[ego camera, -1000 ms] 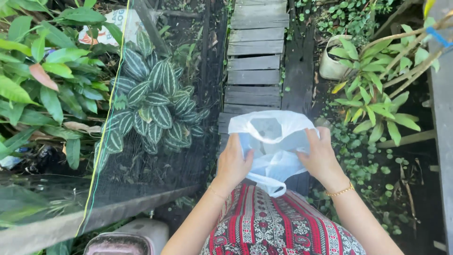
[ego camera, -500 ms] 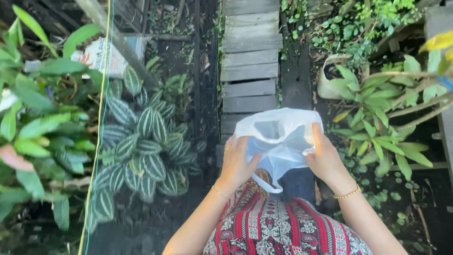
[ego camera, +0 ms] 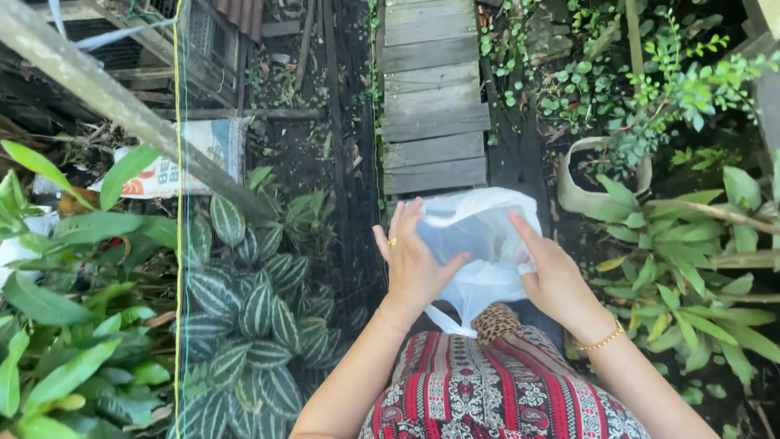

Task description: Picking up dry leaves from the ground and placing them into a white plastic bag.

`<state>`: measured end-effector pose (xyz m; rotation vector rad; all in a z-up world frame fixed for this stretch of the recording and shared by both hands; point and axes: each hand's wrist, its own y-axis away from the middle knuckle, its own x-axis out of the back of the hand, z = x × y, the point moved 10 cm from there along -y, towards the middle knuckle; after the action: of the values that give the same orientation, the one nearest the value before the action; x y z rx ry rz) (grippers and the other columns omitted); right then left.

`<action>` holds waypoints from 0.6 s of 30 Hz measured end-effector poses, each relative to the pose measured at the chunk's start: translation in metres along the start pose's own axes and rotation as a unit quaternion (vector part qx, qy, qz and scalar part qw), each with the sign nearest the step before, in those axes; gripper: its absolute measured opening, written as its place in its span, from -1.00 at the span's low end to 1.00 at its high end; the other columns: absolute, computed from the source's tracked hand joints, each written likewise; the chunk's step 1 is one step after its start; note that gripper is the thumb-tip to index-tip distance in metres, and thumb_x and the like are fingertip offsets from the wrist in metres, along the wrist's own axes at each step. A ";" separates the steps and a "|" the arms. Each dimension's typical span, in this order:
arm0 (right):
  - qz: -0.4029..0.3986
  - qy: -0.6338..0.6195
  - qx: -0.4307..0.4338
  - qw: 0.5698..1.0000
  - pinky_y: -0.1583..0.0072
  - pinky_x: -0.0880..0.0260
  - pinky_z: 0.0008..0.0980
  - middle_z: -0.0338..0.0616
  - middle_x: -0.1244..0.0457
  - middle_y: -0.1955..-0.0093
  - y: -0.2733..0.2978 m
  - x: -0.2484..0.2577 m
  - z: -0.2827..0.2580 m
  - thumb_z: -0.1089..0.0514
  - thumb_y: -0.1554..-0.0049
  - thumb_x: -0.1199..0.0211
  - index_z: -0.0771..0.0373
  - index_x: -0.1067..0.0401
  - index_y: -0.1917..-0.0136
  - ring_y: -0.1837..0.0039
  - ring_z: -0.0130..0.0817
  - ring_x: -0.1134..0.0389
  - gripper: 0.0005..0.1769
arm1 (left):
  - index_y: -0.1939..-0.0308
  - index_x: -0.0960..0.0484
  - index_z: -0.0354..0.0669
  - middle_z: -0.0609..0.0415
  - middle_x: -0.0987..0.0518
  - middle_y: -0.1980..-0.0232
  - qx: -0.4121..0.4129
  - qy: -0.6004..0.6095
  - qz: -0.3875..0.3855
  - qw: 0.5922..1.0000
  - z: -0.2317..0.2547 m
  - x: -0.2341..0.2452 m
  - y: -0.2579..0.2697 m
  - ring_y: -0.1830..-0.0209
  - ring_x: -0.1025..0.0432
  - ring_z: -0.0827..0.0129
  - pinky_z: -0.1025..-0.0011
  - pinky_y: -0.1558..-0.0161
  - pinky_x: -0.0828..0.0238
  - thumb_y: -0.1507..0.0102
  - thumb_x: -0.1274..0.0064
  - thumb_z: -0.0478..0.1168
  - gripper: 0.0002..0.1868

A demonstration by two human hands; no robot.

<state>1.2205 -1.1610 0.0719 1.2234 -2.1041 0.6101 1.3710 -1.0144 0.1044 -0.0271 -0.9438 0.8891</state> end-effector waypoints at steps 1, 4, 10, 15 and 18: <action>-0.001 0.000 -0.001 1.000 -0.11 -0.37 -0.11 0.05 -0.34 0.07 -0.011 0.000 0.001 0.44 0.09 -0.10 0.06 0.00 -0.62 0.02 0.00 -0.36 0.03 | -0.31 -0.15 -0.25 -0.15 -0.32 -0.45 0.001 0.001 -0.001 1.000 -0.010 -0.004 -0.007 -0.54 -0.08 -0.15 -0.44 -0.37 0.34 0.13 -0.54 -0.03 0.10; -0.021 0.038 0.028 0.999 -0.09 -0.34 -0.13 0.01 -0.30 0.14 -0.048 -0.002 -0.001 0.43 0.07 -0.14 0.05 -0.09 -0.59 0.05 -0.02 -0.32 -0.04 | -0.40 -0.09 -0.26 0.08 -0.51 -0.12 0.065 -0.012 -0.027 0.997 -0.043 -0.016 -0.035 -0.30 -0.36 0.14 -0.52 -0.40 0.46 0.12 -0.53 -0.03 0.19; -0.003 0.016 0.140 0.990 -0.12 -0.34 -0.14 -0.05 -0.32 0.08 -0.138 0.012 -0.015 0.47 0.12 -0.08 0.03 -0.23 -0.50 0.05 -0.13 -0.34 -0.09 | -0.46 -0.20 -0.13 0.06 -0.50 0.16 0.129 -0.048 -0.134 0.981 -0.082 -0.048 -0.113 0.05 -0.42 0.14 -0.30 -0.29 0.17 0.08 -0.49 -0.01 0.12; -0.006 0.034 0.134 0.990 -0.13 -0.32 -0.16 -0.08 -0.31 0.11 -0.227 0.018 0.013 0.47 0.07 -0.11 0.02 -0.33 -0.46 0.02 -0.10 -0.32 -0.17 | 0.06 -0.71 -0.04 0.05 -0.54 0.07 0.055 -0.054 -0.062 0.995 -0.132 -0.078 -0.175 -0.04 -0.43 0.07 0.16 -0.15 -0.30 -0.04 -0.32 -0.20 -0.63; -0.008 0.004 0.115 0.993 -0.12 -0.34 -0.20 -0.10 -0.31 0.12 -0.267 0.034 0.010 0.50 0.13 -0.05 0.03 -0.34 -0.45 0.02 -0.13 -0.32 -0.12 | 0.05 -0.75 -0.01 0.05 -0.55 0.01 0.071 -0.016 -0.063 0.995 -0.135 -0.077 -0.214 -0.09 -0.41 0.04 0.16 -0.17 -0.33 -0.10 -0.28 -0.22 -0.68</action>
<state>1.4408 -1.3120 0.1102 1.3576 -2.0586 0.8683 1.5847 -1.1606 0.0508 0.1668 -0.8996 0.8392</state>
